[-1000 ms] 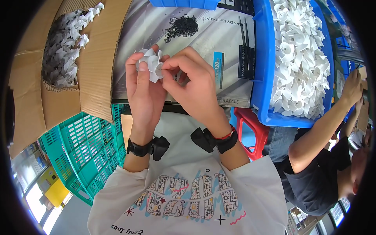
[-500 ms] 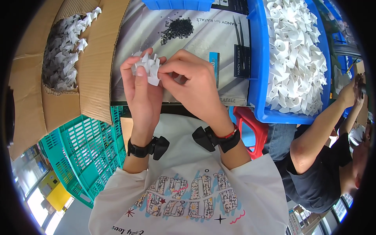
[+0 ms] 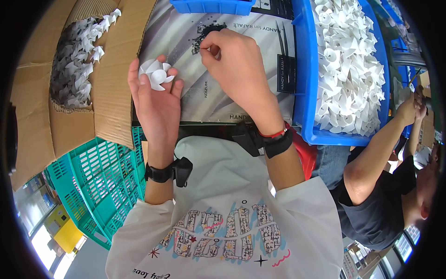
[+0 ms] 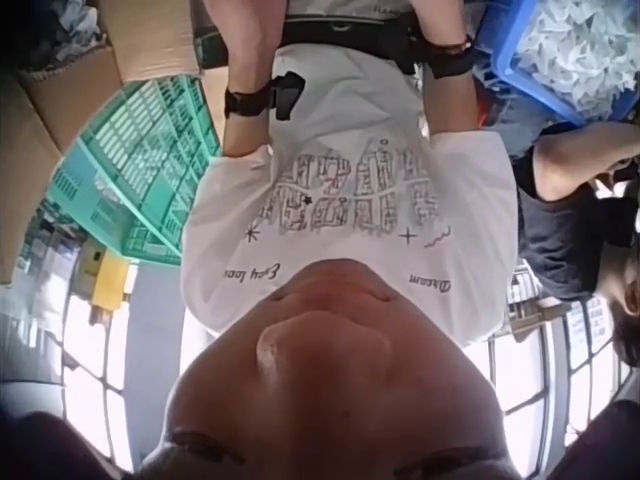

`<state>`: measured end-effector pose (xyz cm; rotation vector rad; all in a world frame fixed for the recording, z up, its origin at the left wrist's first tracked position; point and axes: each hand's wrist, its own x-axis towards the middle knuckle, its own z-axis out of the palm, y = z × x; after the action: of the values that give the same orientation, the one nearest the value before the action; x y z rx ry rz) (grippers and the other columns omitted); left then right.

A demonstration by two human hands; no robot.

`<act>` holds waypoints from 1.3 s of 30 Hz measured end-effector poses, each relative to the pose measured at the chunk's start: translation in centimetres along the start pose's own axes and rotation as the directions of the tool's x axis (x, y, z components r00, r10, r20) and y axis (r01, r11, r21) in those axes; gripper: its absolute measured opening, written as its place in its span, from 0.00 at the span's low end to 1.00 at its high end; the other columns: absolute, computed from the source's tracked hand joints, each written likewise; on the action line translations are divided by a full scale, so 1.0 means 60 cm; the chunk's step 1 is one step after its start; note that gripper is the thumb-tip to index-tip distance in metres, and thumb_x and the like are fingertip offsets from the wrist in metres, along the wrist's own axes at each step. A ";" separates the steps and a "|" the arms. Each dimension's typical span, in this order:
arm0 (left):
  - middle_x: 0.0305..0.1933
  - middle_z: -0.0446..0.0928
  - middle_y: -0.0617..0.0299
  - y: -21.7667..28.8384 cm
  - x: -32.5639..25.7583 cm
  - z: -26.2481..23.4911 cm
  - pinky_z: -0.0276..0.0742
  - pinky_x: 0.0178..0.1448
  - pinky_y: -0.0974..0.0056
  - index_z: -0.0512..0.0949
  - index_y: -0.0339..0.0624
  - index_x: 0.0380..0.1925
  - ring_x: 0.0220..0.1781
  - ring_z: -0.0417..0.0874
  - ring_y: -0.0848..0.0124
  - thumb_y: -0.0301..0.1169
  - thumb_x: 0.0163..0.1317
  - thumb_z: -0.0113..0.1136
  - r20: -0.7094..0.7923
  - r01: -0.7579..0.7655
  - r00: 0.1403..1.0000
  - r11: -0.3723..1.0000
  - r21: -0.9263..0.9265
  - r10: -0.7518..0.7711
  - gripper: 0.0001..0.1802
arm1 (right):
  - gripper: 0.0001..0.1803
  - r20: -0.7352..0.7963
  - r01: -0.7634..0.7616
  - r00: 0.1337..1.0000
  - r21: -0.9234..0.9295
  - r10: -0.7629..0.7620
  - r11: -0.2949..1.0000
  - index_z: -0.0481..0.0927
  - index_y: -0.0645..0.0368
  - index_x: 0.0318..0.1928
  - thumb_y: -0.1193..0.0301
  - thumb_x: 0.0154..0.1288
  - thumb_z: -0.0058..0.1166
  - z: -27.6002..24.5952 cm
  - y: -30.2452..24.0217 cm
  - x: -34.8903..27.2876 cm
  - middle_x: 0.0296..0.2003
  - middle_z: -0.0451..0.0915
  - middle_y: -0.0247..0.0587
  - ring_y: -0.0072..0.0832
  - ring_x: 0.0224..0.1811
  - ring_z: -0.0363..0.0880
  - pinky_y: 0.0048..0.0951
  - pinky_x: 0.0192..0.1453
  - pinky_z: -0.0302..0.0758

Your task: Assembling small internal components for hair dryers by inserting black plastic pieces into white housings.

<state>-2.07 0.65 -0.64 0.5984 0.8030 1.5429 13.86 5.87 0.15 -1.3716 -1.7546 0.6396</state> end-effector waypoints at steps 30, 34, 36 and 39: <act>0.75 0.55 0.46 -0.010 -0.018 0.000 0.72 0.63 0.57 0.46 0.45 0.75 0.66 0.71 0.60 0.21 0.52 0.52 0.424 -0.254 0.905 0.844 0.472 0.035 0.48 | 0.05 0.144 -0.146 0.986 0.512 0.083 0.847 0.77 0.65 0.38 0.83 0.62 0.53 0.024 -0.028 -0.055 0.32 0.75 0.29 0.13 0.33 0.74 0.16 0.35 0.74; 0.75 0.55 0.44 -0.026 -0.018 0.006 0.78 0.54 0.61 0.47 0.38 0.74 0.61 0.76 0.58 0.14 0.49 0.51 0.445 -0.354 0.889 0.780 0.516 0.110 0.48 | 0.05 0.018 -0.063 0.998 0.449 0.062 0.892 0.78 0.65 0.38 0.83 0.61 0.56 0.023 -0.033 -0.058 0.30 0.75 0.30 0.13 0.29 0.75 0.17 0.31 0.73; 0.74 0.55 0.43 -0.027 -0.020 0.010 0.79 0.54 0.61 0.47 0.38 0.74 0.62 0.76 0.56 0.14 0.49 0.51 0.445 -0.349 0.890 0.777 0.524 0.100 0.48 | 0.05 -0.009 -0.068 0.997 0.406 0.079 0.911 0.78 0.64 0.37 0.83 0.60 0.57 0.018 -0.037 -0.059 0.29 0.75 0.30 0.14 0.28 0.75 0.17 0.30 0.73; 0.74 0.54 0.42 -0.023 -0.020 0.014 0.79 0.54 0.60 0.47 0.37 0.74 0.62 0.75 0.54 0.14 0.49 0.52 0.449 -0.339 0.891 0.754 0.562 0.067 0.49 | 0.05 -0.053 0.026 0.999 0.290 -0.010 0.957 0.80 0.65 0.36 0.84 0.58 0.58 0.011 -0.035 -0.058 0.27 0.76 0.31 0.15 0.27 0.75 0.17 0.29 0.72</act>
<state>-0.40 -0.38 -1.06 1.5066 0.9486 1.2488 12.48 1.97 0.46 -1.1567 -1.5589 0.8107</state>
